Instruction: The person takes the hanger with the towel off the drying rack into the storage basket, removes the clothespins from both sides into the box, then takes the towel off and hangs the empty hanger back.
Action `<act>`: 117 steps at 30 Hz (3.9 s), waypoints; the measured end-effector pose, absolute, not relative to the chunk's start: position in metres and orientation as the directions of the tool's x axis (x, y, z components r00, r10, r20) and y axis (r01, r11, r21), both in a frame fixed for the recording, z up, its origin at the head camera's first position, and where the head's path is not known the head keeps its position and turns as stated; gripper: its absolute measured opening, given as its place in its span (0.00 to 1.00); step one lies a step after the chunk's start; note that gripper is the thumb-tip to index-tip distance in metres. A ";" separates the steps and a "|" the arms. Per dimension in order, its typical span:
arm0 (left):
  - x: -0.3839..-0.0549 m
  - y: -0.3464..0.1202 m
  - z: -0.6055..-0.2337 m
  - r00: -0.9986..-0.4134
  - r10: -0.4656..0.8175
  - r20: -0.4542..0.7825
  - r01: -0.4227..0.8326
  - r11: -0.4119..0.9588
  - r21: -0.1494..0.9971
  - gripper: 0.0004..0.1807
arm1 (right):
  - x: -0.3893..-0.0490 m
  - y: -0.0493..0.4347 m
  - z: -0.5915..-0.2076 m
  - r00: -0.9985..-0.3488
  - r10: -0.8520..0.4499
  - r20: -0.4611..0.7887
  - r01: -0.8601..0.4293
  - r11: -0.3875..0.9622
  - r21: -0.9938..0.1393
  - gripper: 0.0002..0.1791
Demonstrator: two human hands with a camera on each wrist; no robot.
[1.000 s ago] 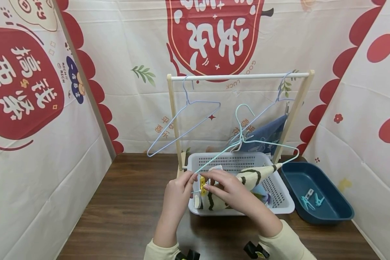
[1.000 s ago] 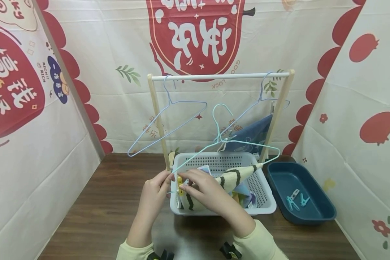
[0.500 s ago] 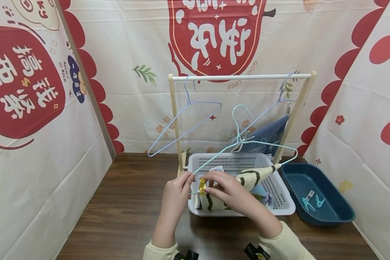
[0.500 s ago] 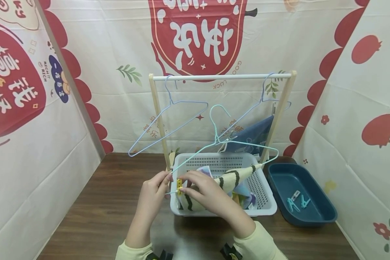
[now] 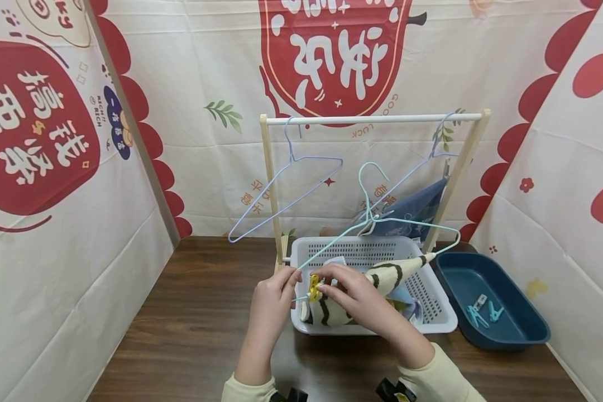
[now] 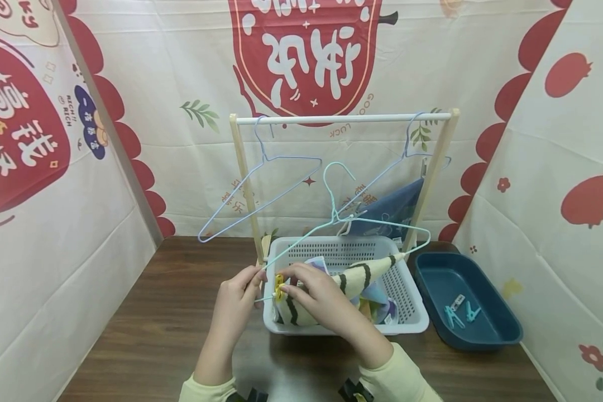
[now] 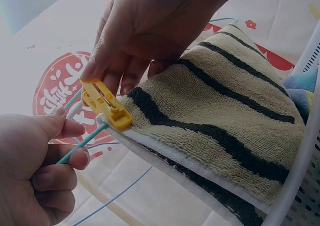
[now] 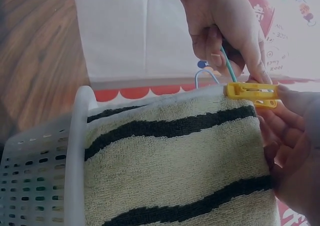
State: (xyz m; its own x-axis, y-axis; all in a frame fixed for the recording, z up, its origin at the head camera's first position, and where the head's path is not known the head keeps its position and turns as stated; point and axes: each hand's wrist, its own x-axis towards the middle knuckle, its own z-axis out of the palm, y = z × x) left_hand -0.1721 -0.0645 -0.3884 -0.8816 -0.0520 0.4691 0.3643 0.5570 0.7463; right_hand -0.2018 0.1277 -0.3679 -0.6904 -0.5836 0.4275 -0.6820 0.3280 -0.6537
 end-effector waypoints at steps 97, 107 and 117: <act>-0.188 -0.082 -0.357 -0.851 -0.341 0.399 0.344 0.212 0.915 0.25 | -0.215 0.342 -0.443 -0.977 0.173 0.128 -0.136 -0.035 -0.990 0.11; -0.195 -0.085 -0.352 -0.836 -0.319 0.447 0.388 0.234 0.891 0.25 | -0.212 0.364 -0.456 -0.974 0.227 0.016 -0.019 -0.010 -1.000 0.12; -0.190 -0.089 -0.354 -0.851 -0.288 0.438 0.380 0.237 0.894 0.24 | -0.214 0.384 -0.458 -0.962 0.273 -0.005 0.095 0.317 -0.944 0.26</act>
State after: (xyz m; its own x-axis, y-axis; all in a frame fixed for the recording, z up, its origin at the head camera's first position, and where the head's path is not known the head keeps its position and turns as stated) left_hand -0.1895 -0.0886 -0.3536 -0.8514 -0.2880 0.4383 0.3802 0.2369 0.8941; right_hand -0.2138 0.3844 -0.4578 -0.9619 0.2732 -0.0052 0.0952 0.3170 -0.9436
